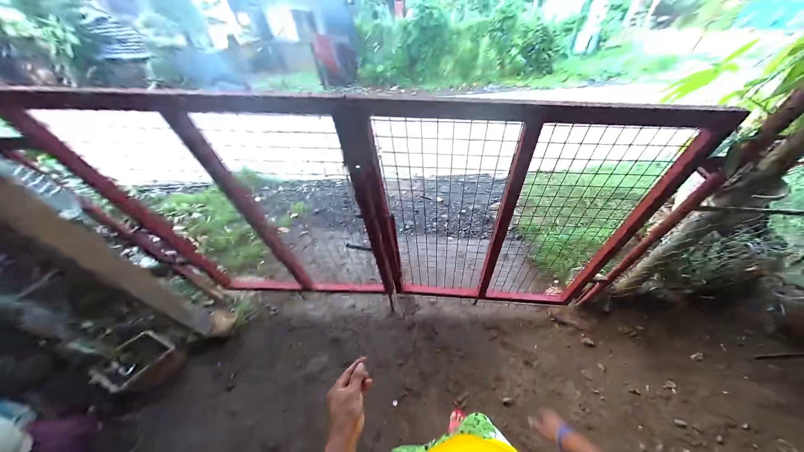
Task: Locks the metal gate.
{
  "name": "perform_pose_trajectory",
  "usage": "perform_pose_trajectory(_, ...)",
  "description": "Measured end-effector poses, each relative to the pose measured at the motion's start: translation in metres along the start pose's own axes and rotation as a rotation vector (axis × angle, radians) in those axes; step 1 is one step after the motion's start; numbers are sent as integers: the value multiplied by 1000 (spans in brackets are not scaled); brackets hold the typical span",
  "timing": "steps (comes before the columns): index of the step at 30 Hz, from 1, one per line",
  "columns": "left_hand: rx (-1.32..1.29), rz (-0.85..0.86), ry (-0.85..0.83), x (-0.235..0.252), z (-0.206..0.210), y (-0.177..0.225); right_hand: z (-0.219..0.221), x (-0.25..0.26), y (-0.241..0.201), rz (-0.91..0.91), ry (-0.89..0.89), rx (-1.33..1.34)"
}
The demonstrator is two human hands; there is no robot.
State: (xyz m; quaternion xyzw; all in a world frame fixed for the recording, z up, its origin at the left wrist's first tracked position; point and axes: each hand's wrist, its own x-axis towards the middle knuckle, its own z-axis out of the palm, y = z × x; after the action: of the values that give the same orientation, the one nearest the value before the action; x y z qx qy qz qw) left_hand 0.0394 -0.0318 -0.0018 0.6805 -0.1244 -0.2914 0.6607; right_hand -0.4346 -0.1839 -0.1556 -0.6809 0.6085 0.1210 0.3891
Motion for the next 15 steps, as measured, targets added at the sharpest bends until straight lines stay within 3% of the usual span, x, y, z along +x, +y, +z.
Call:
perform_pose_trajectory(3,-48,22,51,65,19,30,-147,117,-191,-189,30,-50)
perform_pose_trajectory(5,-56,47,57,113,30,51,-217,152,-324,-385,125,-108)
perform_pose_trajectory(7,-50,63,32,165,44,68,-259,166,-438,-553,190,-99)
perform_pose_trajectory(11,-20,140,-61,281,76,108,-268,191,-606,-807,268,-75)
perform_pose_trajectory(15,25,280,-209,397,99,147,-236,242,-715,-1018,399,-90)
